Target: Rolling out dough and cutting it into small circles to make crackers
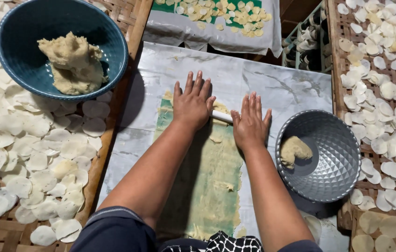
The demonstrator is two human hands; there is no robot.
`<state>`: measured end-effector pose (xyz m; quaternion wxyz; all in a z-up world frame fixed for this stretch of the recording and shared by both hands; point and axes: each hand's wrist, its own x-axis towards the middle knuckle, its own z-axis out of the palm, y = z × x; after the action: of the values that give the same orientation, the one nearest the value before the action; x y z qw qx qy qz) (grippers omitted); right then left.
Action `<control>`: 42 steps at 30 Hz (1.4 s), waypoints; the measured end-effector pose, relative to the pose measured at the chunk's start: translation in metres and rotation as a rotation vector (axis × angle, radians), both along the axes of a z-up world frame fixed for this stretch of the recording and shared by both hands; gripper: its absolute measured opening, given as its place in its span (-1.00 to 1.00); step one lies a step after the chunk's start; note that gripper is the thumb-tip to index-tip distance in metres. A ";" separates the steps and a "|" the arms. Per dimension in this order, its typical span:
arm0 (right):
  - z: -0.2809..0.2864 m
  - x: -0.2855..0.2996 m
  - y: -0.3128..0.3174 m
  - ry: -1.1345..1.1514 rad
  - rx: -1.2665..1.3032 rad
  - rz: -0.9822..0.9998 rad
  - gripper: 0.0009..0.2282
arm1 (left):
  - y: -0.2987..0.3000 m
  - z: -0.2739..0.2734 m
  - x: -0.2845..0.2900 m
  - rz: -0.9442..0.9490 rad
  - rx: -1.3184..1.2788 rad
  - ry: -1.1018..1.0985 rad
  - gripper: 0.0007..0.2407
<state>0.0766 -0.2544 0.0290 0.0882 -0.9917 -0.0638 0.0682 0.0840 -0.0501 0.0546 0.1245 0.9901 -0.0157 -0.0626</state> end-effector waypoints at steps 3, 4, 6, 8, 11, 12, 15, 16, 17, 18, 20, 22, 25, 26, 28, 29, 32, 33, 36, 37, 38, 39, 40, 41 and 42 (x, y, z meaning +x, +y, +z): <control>-0.004 -0.029 -0.006 -0.143 0.016 0.061 -0.38 | 0.004 0.006 -0.027 -0.052 -0.024 -0.107 -0.47; -0.006 -0.041 -0.007 -0.139 0.016 0.060 -0.38 | 0.006 0.003 -0.037 -0.053 -0.023 -0.103 -0.47; -0.010 -0.067 -0.011 -0.223 0.063 0.094 -0.38 | 0.006 -0.005 -0.061 -0.099 -0.022 -0.125 -0.48; -0.012 -0.063 -0.010 -0.202 0.055 0.086 -0.37 | 0.004 -0.014 -0.062 -0.081 -0.031 -0.113 -0.49; -0.016 -0.032 -0.009 -0.180 0.005 0.064 -0.36 | -0.001 -0.005 -0.042 -0.027 -0.054 -0.053 -0.50; -0.018 -0.020 -0.008 -0.164 -0.034 0.049 -0.36 | -0.003 0.002 -0.035 0.008 -0.068 0.011 -0.50; -0.020 0.018 -0.004 -0.022 -0.065 -0.031 -0.33 | -0.003 -0.022 0.007 0.045 -0.035 0.098 -0.45; -0.022 0.024 -0.003 -0.030 -0.064 -0.034 -0.33 | -0.001 -0.022 0.014 0.042 -0.034 0.090 -0.45; -0.024 0.029 -0.004 -0.012 -0.056 -0.043 -0.31 | 0.000 -0.024 0.020 0.051 -0.036 0.121 -0.43; -0.027 0.034 -0.004 0.005 -0.049 -0.051 -0.30 | 0.001 -0.027 0.027 0.060 -0.038 0.152 -0.40; -0.010 0.010 0.000 -0.020 -0.027 -0.037 -0.30 | 0.001 0.000 0.005 0.032 -0.043 0.114 -0.41; -0.002 -0.011 0.000 -0.063 -0.004 -0.029 -0.30 | 0.002 0.009 -0.011 -0.002 -0.045 0.059 -0.42; -0.011 -0.056 -0.004 -0.175 0.059 0.016 -0.29 | 0.004 -0.010 -0.049 -0.033 -0.051 -0.075 -0.40; -0.011 -0.066 -0.003 -0.196 0.072 0.029 -0.28 | 0.006 -0.013 -0.060 -0.043 -0.044 -0.091 -0.40; -0.014 -0.067 -0.004 -0.219 0.086 0.041 -0.27 | 0.005 -0.017 -0.064 -0.054 -0.036 -0.109 -0.40; -0.018 -0.060 -0.003 -0.251 0.044 0.042 -0.29 | 0.005 -0.018 -0.060 -0.034 -0.050 -0.111 -0.42; -0.029 -0.021 0.001 -0.252 -0.011 0.017 -0.30 | 0.005 -0.018 -0.032 0.024 -0.065 -0.092 -0.43; -0.033 -0.007 0.002 -0.217 -0.024 -0.017 -0.30 | 0.005 -0.016 -0.022 0.054 -0.066 -0.067 -0.43; -0.023 0.020 0.013 -0.144 -0.035 -0.047 -0.30 | 0.008 -0.021 0.013 0.112 -0.059 0.059 -0.37; -0.019 0.015 0.013 -0.149 -0.031 -0.046 -0.30 | 0.008 -0.016 0.010 0.113 -0.056 0.055 -0.37; -0.015 0.011 0.013 -0.173 -0.008 -0.034 -0.30 | 0.008 -0.012 0.007 0.108 -0.050 0.044 -0.37; -0.014 0.003 0.013 -0.187 0.012 -0.020 -0.29 | 0.008 -0.011 0.001 0.106 -0.046 0.044 -0.37; -0.015 -0.014 0.012 -0.180 0.012 -0.016 -0.29 | 0.009 -0.008 -0.015 0.109 -0.047 0.051 -0.37; -0.015 -0.029 0.010 -0.210 0.010 0.009 -0.29 | 0.009 -0.005 -0.029 0.083 -0.071 0.024 -0.39; -0.016 -0.045 0.009 -0.239 0.007 0.034 -0.29 | 0.009 -0.002 -0.043 0.056 -0.096 -0.004 -0.40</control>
<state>0.0319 -0.2455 0.0133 0.0824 -0.9912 -0.0908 -0.0491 0.0408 -0.0406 0.0524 0.1734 0.9832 0.0090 -0.0565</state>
